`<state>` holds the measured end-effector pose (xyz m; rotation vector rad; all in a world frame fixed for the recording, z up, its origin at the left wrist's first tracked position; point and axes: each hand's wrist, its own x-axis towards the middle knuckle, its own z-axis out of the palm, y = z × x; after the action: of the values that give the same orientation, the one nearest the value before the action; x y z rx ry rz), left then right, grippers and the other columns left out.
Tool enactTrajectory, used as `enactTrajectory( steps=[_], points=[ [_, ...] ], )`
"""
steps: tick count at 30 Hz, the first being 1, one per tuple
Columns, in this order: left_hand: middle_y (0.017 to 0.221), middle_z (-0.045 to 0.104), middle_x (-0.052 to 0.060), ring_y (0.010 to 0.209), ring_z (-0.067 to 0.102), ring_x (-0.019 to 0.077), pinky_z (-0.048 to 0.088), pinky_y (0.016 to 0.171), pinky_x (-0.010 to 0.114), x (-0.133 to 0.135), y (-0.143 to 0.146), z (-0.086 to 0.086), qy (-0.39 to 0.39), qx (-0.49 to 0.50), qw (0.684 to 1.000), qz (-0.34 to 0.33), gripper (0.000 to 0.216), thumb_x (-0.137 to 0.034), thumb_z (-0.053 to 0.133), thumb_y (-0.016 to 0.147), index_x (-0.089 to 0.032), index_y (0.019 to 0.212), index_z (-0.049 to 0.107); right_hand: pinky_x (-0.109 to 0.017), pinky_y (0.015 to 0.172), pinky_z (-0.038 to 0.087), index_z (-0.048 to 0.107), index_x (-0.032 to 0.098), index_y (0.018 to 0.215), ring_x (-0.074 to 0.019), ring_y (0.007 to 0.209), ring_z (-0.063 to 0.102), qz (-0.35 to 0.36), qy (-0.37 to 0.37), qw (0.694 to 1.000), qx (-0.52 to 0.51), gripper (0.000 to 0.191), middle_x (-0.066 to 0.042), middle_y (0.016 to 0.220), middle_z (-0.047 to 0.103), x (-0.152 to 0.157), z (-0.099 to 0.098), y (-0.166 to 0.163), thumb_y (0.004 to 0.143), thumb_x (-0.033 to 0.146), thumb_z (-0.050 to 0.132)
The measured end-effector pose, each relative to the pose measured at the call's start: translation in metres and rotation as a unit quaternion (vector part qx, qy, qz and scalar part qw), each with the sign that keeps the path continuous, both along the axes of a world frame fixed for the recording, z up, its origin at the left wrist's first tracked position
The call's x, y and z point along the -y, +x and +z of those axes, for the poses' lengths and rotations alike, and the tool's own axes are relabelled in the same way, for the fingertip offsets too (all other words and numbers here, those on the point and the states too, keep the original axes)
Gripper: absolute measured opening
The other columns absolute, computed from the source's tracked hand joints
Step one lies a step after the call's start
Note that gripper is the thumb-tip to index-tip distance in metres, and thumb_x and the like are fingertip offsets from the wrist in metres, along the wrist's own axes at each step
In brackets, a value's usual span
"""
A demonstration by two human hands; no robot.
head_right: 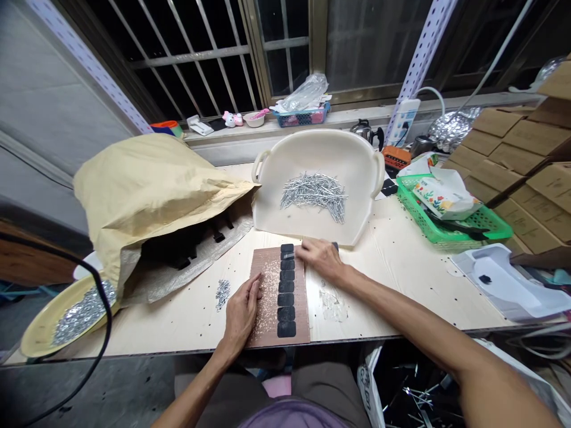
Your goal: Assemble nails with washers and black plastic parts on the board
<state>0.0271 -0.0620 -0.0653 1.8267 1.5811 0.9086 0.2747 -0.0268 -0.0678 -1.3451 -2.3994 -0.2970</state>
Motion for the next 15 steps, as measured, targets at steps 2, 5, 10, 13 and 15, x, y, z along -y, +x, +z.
enactTrajectory(
  steps=[2, 5, 10, 13, 15],
  points=[
    [0.103, 0.069, 0.007, 0.074, 0.065, 0.0173, 0.049, 0.075, 0.032, -0.001, 0.001, 0.000, 0.000, -0.031, 1.000, 0.001, 0.036, -0.034, 0.038, 0.092, -0.020, 0.118, 0.059, -0.025, 0.058, 0.030, 0.062, 0.019, 0.095, -0.0122, 0.070, 0.049, -0.027, 0.003, 1.000, -0.003, 0.020, -0.003, 0.080, 0.059, -0.013, -0.002, 0.001, 0.094, 0.021, 0.042],
    [0.101, 0.069, 0.007, 0.074, 0.065, 0.0169, 0.049, 0.075, 0.031, -0.001, 0.001, -0.001, -0.001, -0.053, 0.999, 0.000, 0.038, -0.035, 0.036, 0.093, -0.019, 0.120, 0.057, -0.025, 0.059, 0.030, 0.061, 0.020, 0.095, -0.0114, 0.070, 0.048, 0.060, -0.001, 0.998, 0.027, 0.020, -0.002, 0.081, 0.059, -0.006, -0.010, 0.001, 0.094, 0.019, 0.041],
    [0.096, 0.070, 0.007, 0.076, 0.065, 0.0170, 0.048, 0.077, 0.031, -0.001, 0.001, -0.002, 0.005, -0.066, 0.998, -0.003, 0.038, -0.034, 0.035, 0.093, -0.018, 0.120, 0.057, -0.027, 0.061, 0.026, 0.061, 0.023, 0.091, -0.0123, 0.070, 0.045, 0.060, 0.008, 0.997, 0.036, 0.020, -0.001, 0.080, 0.057, 0.019, -0.016, -0.002, 0.093, 0.019, 0.042],
    [0.090, 0.070, 0.007, 0.074, 0.064, 0.0173, 0.048, 0.075, 0.031, -0.001, 0.001, -0.002, 0.008, -0.074, 0.997, -0.002, 0.039, -0.034, 0.034, 0.093, -0.018, 0.120, 0.057, -0.027, 0.060, 0.025, 0.061, 0.023, 0.090, -0.0123, 0.070, 0.044, 0.054, 0.006, 0.998, 0.033, 0.020, -0.001, 0.079, 0.056, 0.013, -0.013, -0.003, 0.093, 0.020, 0.042],
    [0.088, 0.070, 0.007, 0.074, 0.064, 0.0175, 0.048, 0.075, 0.031, -0.002, 0.001, -0.002, 0.009, -0.073, 0.997, -0.004, 0.039, -0.034, 0.034, 0.093, -0.018, 0.120, 0.057, -0.026, 0.059, 0.024, 0.061, 0.023, 0.091, -0.0124, 0.070, 0.044, 0.032, 0.000, 0.999, 0.030, 0.020, -0.001, 0.081, 0.057, 0.004, -0.009, -0.002, 0.093, 0.019, 0.042]
  ],
)
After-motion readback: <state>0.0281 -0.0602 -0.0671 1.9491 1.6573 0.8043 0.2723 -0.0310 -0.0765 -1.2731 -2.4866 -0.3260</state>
